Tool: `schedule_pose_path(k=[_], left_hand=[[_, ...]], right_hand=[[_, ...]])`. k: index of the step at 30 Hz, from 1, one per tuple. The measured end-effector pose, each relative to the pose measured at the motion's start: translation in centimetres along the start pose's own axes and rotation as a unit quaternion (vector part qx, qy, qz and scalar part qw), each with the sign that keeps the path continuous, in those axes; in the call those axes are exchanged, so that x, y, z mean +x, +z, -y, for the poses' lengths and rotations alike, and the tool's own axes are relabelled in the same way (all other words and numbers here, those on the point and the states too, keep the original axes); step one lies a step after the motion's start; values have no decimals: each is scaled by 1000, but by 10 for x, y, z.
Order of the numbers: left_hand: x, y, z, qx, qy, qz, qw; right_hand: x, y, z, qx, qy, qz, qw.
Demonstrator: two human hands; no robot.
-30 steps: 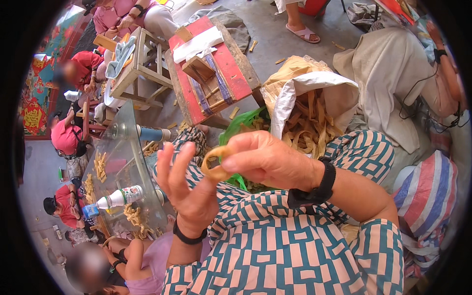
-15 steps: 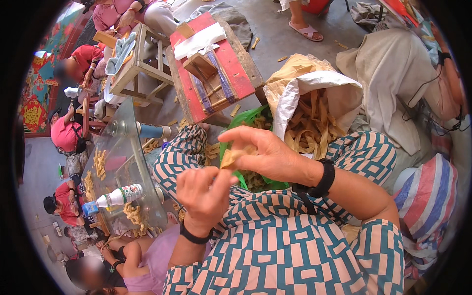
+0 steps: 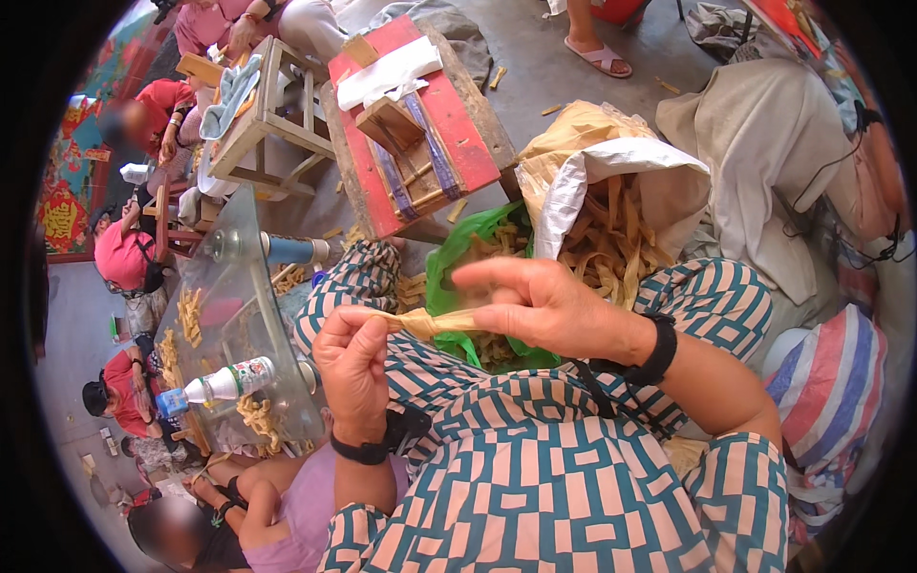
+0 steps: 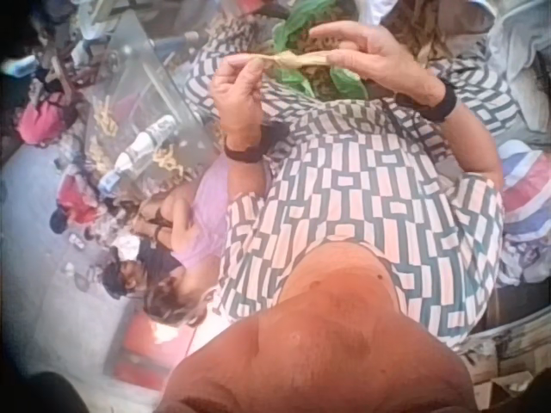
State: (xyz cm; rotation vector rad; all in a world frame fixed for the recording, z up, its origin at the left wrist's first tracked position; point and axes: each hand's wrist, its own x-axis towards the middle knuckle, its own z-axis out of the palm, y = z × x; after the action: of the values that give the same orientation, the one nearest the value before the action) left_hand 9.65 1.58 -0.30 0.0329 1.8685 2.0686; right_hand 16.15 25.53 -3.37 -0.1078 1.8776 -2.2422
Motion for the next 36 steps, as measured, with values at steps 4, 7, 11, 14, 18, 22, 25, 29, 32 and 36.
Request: schedule_pose_path(k=[4,7,11,14,18,22,25,29,32,36], left_hand=[[4,-3,12,-35,-18,-21,999],[4,-11,19,-8,-23,-11,1000],[21,-15,14,309,207,49,927],[25,1,-17,538,350,122,757],[28,14,2,585,351,262,683],[22,8,9,577,370,265,678],[29,10,2,563,336,269,706],[78,9,-9,509,327,180,776],[120,12,-17,500,324,98,797],[174,12,-17,414,283,35,864]], right_hand=[[-3,-3,-2,-233,-87,16,968],[-6,0,-6,-338,-146,-13,930],[-2,-3,-10,-474,-229,-55,849],[5,-9,-8,-563,-280,-43,776],[9,-7,7,-602,-309,-4,736],[-2,-19,0,-569,-244,90,781],[7,-28,0,-527,-227,73,816],[54,-53,3,-491,-215,-16,844],[103,-75,6,-487,-273,-109,823],[159,-80,14,-454,-299,-204,814]])
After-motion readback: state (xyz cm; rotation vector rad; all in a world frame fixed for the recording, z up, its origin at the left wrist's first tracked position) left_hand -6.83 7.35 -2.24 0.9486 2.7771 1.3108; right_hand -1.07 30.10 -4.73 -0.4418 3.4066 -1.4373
